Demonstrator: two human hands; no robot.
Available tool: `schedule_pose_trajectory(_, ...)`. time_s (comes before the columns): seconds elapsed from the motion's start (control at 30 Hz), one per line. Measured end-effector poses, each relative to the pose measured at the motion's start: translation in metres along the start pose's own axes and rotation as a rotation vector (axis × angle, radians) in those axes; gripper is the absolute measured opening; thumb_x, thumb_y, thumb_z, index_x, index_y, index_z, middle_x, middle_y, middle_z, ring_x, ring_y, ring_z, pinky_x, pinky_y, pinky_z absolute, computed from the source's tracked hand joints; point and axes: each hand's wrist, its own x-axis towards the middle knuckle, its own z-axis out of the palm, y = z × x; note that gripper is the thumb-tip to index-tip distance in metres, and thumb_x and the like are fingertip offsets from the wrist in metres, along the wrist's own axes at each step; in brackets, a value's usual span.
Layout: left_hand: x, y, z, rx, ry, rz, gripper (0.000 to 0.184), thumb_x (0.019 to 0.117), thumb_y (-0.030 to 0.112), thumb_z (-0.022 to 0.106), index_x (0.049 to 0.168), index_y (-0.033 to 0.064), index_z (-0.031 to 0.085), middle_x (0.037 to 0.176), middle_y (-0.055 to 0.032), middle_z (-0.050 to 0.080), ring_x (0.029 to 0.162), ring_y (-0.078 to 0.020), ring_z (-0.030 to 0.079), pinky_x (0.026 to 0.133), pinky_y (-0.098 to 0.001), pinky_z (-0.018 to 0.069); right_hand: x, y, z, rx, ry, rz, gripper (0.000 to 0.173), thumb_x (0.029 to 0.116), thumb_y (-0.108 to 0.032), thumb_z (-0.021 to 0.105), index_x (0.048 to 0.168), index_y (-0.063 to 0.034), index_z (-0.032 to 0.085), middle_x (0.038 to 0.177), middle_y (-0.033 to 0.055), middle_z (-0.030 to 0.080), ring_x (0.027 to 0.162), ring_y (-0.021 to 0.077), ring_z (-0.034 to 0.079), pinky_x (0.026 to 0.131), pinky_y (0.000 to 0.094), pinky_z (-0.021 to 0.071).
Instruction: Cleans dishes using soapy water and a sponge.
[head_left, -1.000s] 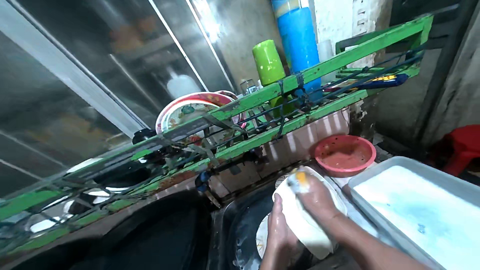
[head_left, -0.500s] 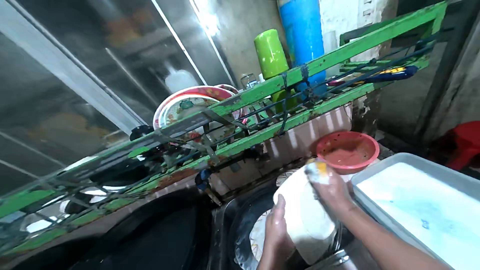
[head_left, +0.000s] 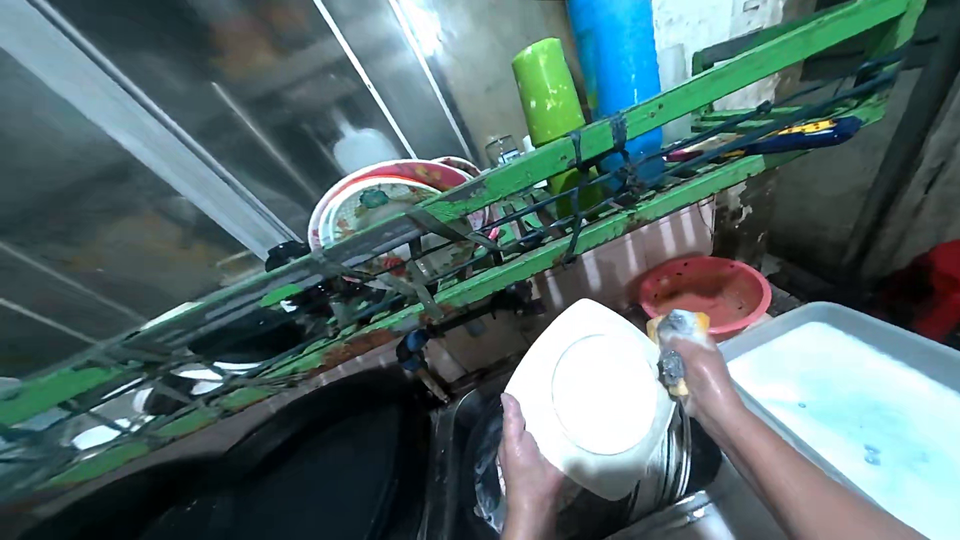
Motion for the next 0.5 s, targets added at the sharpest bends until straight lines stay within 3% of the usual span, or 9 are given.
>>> schedule_pose_trajectory(0.1, 0.008, -0.001, -0.009, 0.311, 0.159, -0.151, 0.063, 0.1086, 0.057, 0.025, 0.148, 0.0131, 0.046, 0.134, -0.0181, 0.062, 0.116, -0.0344, 0.065, 0.086, -0.0583, 0.0579, -0.005, -0.028, 0.000, 0.041, 0.036, -0.127, 0.044, 0.0980, -0.021, 0.067, 0.136, -0.0052, 0.053, 0.112, 0.0104, 0.066, 0.092, 0.0167, 0.065, 0.080, 0.0394, 0.0573)
schedule_pose_trajectory(0.17, 0.011, 0.010, -0.011, 0.298, 0.123, -0.326, 0.081, 0.1005, 0.074, 0.013, 0.157, 0.0188, 0.031, 0.143, -0.0211, 0.051, 0.121, -0.0445, 0.057, 0.081, -0.0701, 0.0517, -0.012, -0.045, -0.004, 0.005, -0.036, -0.231, 0.042, 0.0954, -0.023, 0.068, 0.132, -0.0065, 0.056, 0.104, 0.0060, 0.068, 0.084, 0.0121, 0.066, 0.073, 0.0350, 0.0590)
schedule_pose_trajectory(0.2, 0.010, 0.015, -0.011, 0.223, 0.128, -0.359, 0.080, 0.1005, 0.073, 0.017, 0.158, 0.0190, 0.028, 0.142, -0.0233, 0.052, 0.119, -0.0466, 0.059, 0.081, -0.0714, 0.0520, -0.016, -0.051, -0.008, -0.025, -0.116, -0.242, 0.040, 0.0936, -0.020, 0.068, 0.130, -0.0065, 0.058, 0.100, 0.0049, 0.068, 0.079, 0.0110, 0.066, 0.069, 0.0332, 0.0587)
schedule_pose_trajectory(0.23, 0.008, 0.020, -0.012, 0.141, 0.173, -0.345, 0.068, 0.1048, 0.062, 0.028, 0.152, 0.0139, 0.035, 0.133, -0.0247, 0.057, 0.111, -0.0453, 0.063, 0.079, -0.0678, 0.0547, -0.021, -0.055, -0.013, -0.068, -0.230, -0.203, 0.039, 0.0925, -0.016, 0.067, 0.130, -0.0063, 0.058, 0.098, 0.0051, 0.069, 0.077, 0.0115, 0.066, 0.068, 0.0322, 0.0594)
schedule_pose_trajectory(0.27, 0.009, 0.022, -0.013, 0.074, 0.248, -0.312, 0.043, 0.1043, 0.041, 0.039, 0.130, 0.0073, 0.048, 0.111, -0.0217, 0.065, 0.095, -0.0378, 0.068, 0.073, -0.0585, 0.0584, -0.023, -0.056, -0.018, -0.136, -0.345, -0.122, 0.037, 0.0910, -0.014, 0.066, 0.127, -0.0060, 0.059, 0.092, 0.0060, 0.070, 0.072, 0.0132, 0.067, 0.064, 0.0318, 0.0595)
schedule_pose_trajectory(0.3, 0.008, 0.024, -0.011, 0.036, 0.297, -0.280, 0.026, 0.0974, 0.021, 0.043, 0.112, 0.0022, 0.054, 0.094, -0.0202, 0.067, 0.081, -0.0326, 0.070, 0.066, -0.0516, 0.0603, -0.020, -0.052, -0.022, -0.223, -0.467, -0.016, 0.036, 0.0910, -0.013, 0.065, 0.126, -0.0051, 0.060, 0.090, 0.0088, 0.070, 0.071, 0.0169, 0.069, 0.063, 0.0339, 0.0601)
schedule_pose_trajectory(0.33, 0.005, 0.024, -0.008, 0.035, 0.325, -0.268, 0.020, 0.0916, 0.010, 0.044, 0.105, -0.0001, 0.054, 0.086, -0.0200, 0.067, 0.074, -0.0300, 0.070, 0.062, -0.0481, 0.0604, -0.012, -0.043, -0.025, -0.345, -0.549, 0.064, 0.036, 0.0924, -0.014, 0.067, 0.127, -0.0043, 0.061, 0.094, 0.0121, 0.071, 0.077, 0.0206, 0.070, 0.068, 0.0372, 0.0607)
schedule_pose_trajectory(0.4, -0.005, 0.017, 0.002, 0.078, 0.300, -0.266, 0.019, 0.0921, 0.006, 0.044, 0.106, -0.0018, 0.056, 0.087, -0.0197, 0.068, 0.075, -0.0281, 0.070, 0.064, -0.0458, 0.0608, 0.002, -0.017, -0.019, -0.616, -0.496, 0.072, 0.038, 0.0927, -0.019, 0.075, 0.127, -0.0054, 0.065, 0.107, 0.0157, 0.071, 0.094, 0.0262, 0.069, 0.085, 0.0472, 0.0570)
schedule_pose_trajectory(0.5, -0.021, -0.005, 0.017, 0.201, 0.097, -0.247, 0.040, 0.1115, 0.027, 0.034, 0.119, -0.0021, 0.061, 0.098, -0.0172, 0.072, 0.089, -0.0238, 0.073, 0.079, -0.0420, 0.0625, -0.009, 0.013, 0.009, -0.849, -0.369, -0.106, 0.045, 0.0953, -0.031, 0.073, 0.129, -0.0017, 0.064, 0.117, 0.0234, 0.069, 0.110, 0.0382, 0.067, 0.099, 0.0601, 0.0517)
